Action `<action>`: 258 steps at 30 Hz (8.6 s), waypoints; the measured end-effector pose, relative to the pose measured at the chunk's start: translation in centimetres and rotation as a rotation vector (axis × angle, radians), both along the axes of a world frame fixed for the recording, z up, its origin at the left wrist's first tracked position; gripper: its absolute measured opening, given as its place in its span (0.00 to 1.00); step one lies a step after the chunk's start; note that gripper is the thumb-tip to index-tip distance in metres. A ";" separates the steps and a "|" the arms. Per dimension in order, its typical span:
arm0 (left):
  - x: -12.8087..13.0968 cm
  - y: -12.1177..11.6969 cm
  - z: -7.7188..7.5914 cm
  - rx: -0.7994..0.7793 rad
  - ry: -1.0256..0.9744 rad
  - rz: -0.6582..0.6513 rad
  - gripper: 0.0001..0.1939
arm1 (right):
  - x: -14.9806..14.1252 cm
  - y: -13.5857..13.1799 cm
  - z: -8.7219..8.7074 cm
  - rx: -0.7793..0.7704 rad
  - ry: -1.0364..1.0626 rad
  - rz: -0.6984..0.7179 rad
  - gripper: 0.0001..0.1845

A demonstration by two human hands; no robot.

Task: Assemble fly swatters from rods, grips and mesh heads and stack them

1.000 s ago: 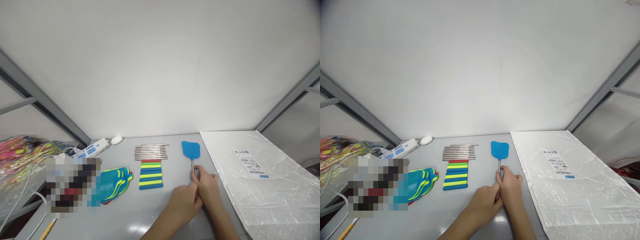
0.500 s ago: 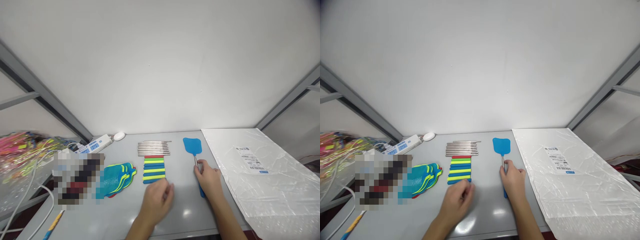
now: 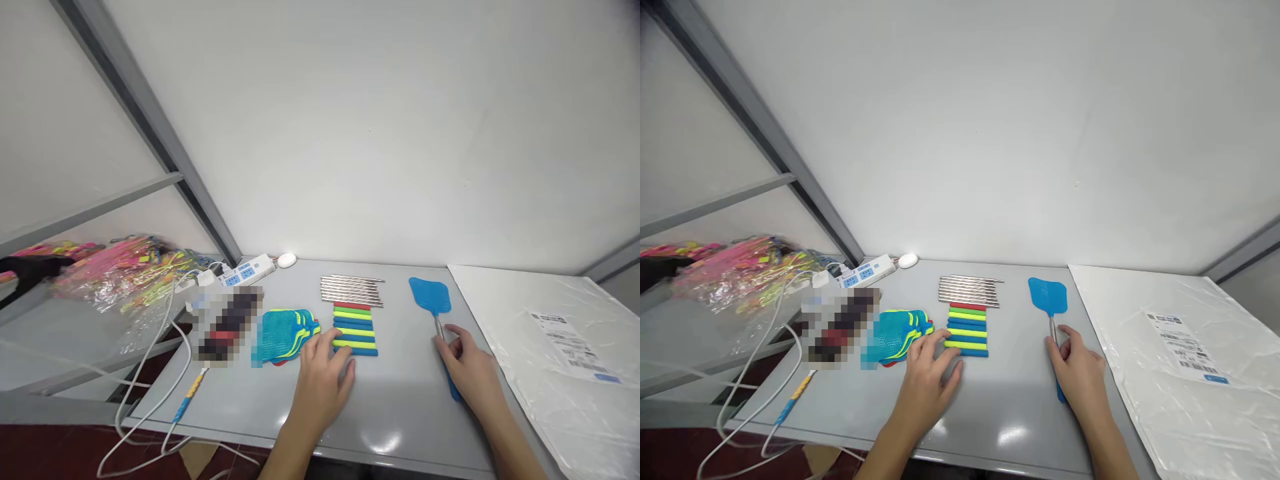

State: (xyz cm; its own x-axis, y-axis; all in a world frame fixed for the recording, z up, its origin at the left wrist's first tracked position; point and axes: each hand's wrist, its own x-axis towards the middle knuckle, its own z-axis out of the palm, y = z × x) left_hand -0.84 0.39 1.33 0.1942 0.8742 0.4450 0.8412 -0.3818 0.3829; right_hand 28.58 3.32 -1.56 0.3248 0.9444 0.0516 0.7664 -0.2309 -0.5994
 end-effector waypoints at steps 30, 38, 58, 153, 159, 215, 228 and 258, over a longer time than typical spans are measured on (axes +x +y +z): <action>-0.8 0.6 -1.3 0.011 -0.059 -0.075 0.05 | -3.9 16.1 7.2 0.314 0.283 0.304 0.08; -0.6 0.3 -1.1 -0.048 0.032 -0.168 0.09 | 0.0 6.0 13.6 0.871 0.713 0.055 0.08; 2.8 -10.3 -0.7 -0.233 -0.373 -0.359 0.07 | -5.6 -10.3 11.9 0.638 1.742 -0.143 0.16; 0.2 -7.3 1.6 -0.517 -0.346 -0.333 0.14 | -10.2 -7.7 4.2 0.340 1.558 -0.087 0.13; 3.8 -4.5 0.7 -0.413 -0.111 -0.441 0.15 | -6.3 -9.3 1.8 0.502 1.369 -0.217 0.23; 2.7 -3.9 -0.9 -0.301 -0.083 -0.353 0.16 | -5.5 -7.8 1.3 0.136 1.103 0.286 0.22; 0.7 -3.7 0.1 0.016 0.223 -0.231 0.17 | -7.2 -7.3 2.7 0.054 1.017 0.426 0.26; 7.4 -3.8 2.6 -0.562 -0.134 -0.520 0.20 | -8.4 -7.6 0.0 0.312 1.109 0.062 0.09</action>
